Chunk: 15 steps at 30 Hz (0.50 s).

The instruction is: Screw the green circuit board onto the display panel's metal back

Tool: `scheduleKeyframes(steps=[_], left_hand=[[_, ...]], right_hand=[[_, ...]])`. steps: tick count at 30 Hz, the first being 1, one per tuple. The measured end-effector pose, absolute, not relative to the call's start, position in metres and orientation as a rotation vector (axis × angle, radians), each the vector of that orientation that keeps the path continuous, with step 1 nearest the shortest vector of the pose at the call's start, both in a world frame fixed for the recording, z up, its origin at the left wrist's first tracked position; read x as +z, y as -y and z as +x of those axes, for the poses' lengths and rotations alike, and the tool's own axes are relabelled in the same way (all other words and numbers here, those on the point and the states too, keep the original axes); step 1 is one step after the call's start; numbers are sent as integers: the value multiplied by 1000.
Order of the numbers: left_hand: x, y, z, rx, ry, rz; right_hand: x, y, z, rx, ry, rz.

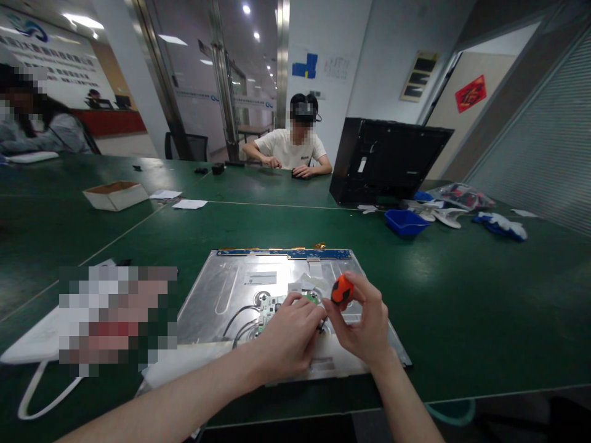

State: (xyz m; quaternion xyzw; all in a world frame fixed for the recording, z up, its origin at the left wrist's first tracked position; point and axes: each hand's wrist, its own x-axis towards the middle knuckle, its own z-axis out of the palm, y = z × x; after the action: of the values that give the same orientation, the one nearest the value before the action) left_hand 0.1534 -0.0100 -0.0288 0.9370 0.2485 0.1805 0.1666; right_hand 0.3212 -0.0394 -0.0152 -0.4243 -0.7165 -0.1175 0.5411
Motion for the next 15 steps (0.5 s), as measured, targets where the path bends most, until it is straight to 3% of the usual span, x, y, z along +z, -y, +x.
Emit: scheduleKeyframes(steps=[15], left_hand=[[-35, 8, 156, 487, -741, 2712]], right_hand=[[0, 40, 321, -129, 1772, -889]])
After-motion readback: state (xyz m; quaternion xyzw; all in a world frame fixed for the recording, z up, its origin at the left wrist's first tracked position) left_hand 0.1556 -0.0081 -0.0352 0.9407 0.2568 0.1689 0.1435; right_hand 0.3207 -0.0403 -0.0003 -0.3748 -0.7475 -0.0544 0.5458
